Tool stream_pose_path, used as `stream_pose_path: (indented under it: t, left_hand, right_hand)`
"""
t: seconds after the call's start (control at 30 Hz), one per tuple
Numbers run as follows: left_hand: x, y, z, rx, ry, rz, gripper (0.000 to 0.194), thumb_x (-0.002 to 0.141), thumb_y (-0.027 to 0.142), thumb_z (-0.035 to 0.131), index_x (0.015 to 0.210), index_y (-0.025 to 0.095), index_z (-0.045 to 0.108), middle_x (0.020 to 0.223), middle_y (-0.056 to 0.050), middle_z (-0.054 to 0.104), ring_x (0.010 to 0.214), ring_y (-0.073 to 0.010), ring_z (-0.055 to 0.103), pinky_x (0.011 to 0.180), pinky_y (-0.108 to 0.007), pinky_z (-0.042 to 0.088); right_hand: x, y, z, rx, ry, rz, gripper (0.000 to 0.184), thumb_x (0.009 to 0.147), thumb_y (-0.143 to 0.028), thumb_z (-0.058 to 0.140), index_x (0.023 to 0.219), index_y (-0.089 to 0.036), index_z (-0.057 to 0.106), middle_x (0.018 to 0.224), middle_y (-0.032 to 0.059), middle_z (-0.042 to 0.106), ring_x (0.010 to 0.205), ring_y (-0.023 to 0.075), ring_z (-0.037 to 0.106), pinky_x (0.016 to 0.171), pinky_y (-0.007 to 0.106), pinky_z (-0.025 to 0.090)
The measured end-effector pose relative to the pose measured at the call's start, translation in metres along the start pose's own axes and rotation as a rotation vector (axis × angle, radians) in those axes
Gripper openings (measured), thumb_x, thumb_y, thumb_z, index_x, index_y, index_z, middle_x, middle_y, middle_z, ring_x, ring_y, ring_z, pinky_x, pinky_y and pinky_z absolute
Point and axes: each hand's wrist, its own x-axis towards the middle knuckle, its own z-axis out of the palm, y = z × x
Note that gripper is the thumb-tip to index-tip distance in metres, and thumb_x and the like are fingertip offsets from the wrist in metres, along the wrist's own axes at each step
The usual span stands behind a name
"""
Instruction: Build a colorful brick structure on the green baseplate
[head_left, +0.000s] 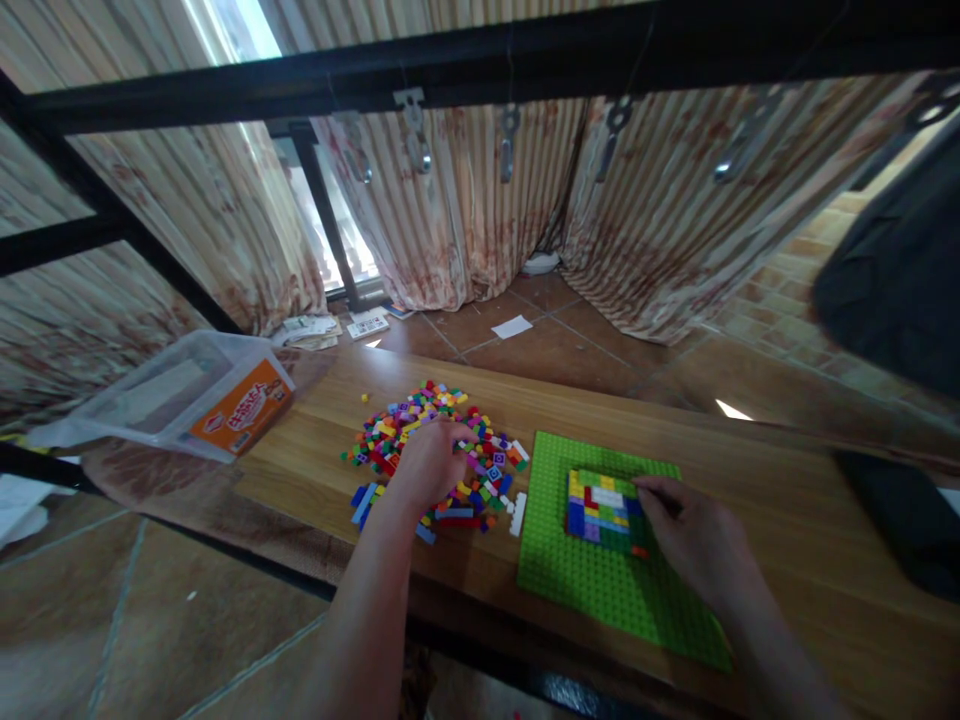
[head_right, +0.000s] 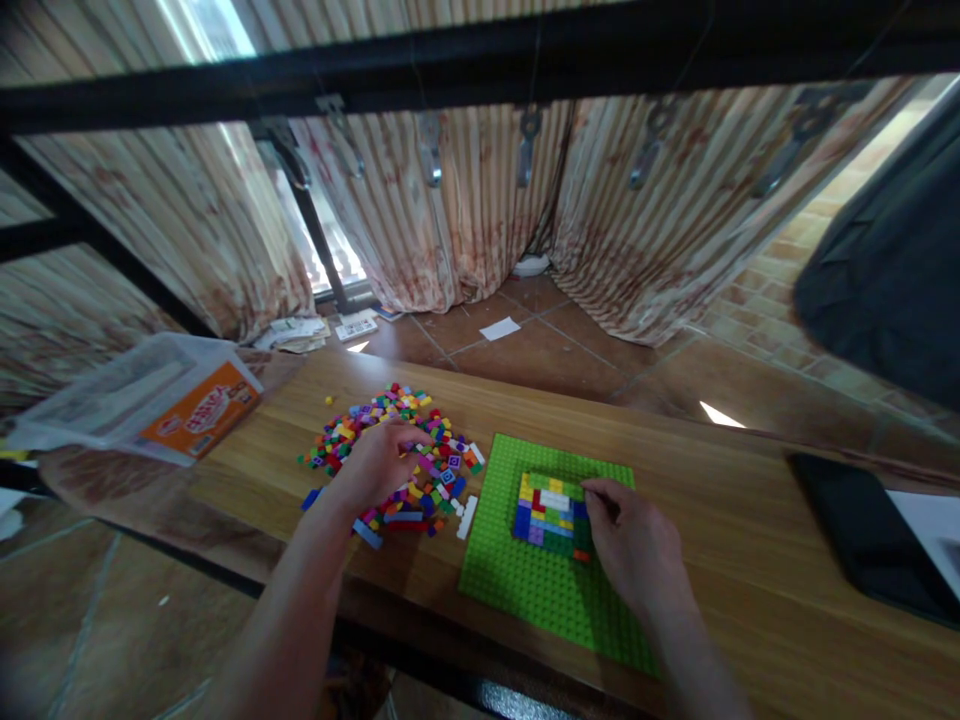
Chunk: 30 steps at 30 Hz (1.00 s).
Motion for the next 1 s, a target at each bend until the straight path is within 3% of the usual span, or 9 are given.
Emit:
stream_pose_path:
  t: [0.27, 0.4, 0.5, 0.73, 0.87, 1.0]
  left_hand:
    - [0.003, 0.006, 0.005, -0.032, 0.101, -0.061, 0.026, 0.08, 0.013, 0.058, 0.1, 0.02, 0.072, 0.102, -0.008, 0.072, 0.095, -0.0217, 0.066, 0.09, -0.035, 0.05]
    - [0.007, -0.007, -0.001, -0.06, 0.279, -0.181, 0.025, 0.082, 0.015, 0.055, 0.1, 0.017, 0.072, 0.099, -0.009, 0.072, 0.091, -0.0203, 0.065, 0.087, -0.033, 0.05]
    - [0.006, -0.022, -0.013, -0.088, 0.346, -0.273, 0.023, 0.083, 0.018, 0.055, 0.099, 0.016, 0.072, 0.093, -0.009, 0.072, 0.084, -0.0189, 0.065, 0.081, -0.032, 0.051]
    - [-0.004, -0.06, -0.039, 0.022, 0.276, -0.535, 0.032, 0.077, 0.013, 0.058, 0.106, 0.02, 0.071, 0.099, -0.007, 0.072, 0.089, -0.0191, 0.065, 0.079, -0.028, 0.048]
    - [-0.007, -0.074, -0.038, 0.063, 0.202, -0.488, 0.04, 0.074, 0.008, 0.057, 0.108, 0.022, 0.071, 0.105, -0.008, 0.071, 0.095, -0.0206, 0.064, 0.082, -0.029, 0.048]
    - [-0.005, -0.075, -0.033, 0.123, 0.174, -0.441, 0.032, 0.076, 0.017, 0.06, 0.106, 0.021, 0.072, 0.1, -0.009, 0.072, 0.095, -0.0235, 0.064, 0.081, -0.031, 0.047]
  right_hand:
    - [0.003, 0.009, 0.002, -0.038, -0.031, 0.003, 0.034, 0.08, -0.047, 0.045, 0.09, -0.028, 0.072, 0.081, 0.0038, 0.074, 0.07, 0.0254, 0.069, 0.064, 0.037, 0.051]
    - [0.008, 0.022, 0.007, -0.022, -0.05, -0.016, 0.037, 0.079, -0.052, 0.045, 0.091, -0.029, 0.072, 0.08, 0.0046, 0.074, 0.067, 0.0264, 0.068, 0.062, 0.039, 0.051]
    - [0.012, 0.029, 0.009, -0.035, -0.086, 0.022, 0.039, 0.078, -0.054, 0.046, 0.091, -0.029, 0.072, 0.078, 0.0051, 0.074, 0.065, 0.0275, 0.068, 0.059, 0.04, 0.051]
    - [0.016, 0.034, 0.009, -0.049, -0.115, 0.036, 0.043, 0.078, -0.056, 0.045, 0.092, -0.027, 0.073, 0.081, 0.0071, 0.075, 0.065, 0.0299, 0.069, 0.056, 0.04, 0.052]
    - [0.018, 0.039, 0.01, -0.067, -0.096, -0.008, 0.042, 0.079, -0.056, 0.045, 0.089, -0.028, 0.075, 0.075, 0.009, 0.074, 0.058, 0.031, 0.068, 0.051, 0.04, 0.051]
    - [0.018, 0.04, 0.012, -0.018, -0.01, -0.072, 0.033, 0.078, -0.052, 0.051, 0.082, -0.03, 0.076, 0.067, 0.0095, 0.072, 0.049, 0.0295, 0.065, 0.044, 0.039, 0.047]
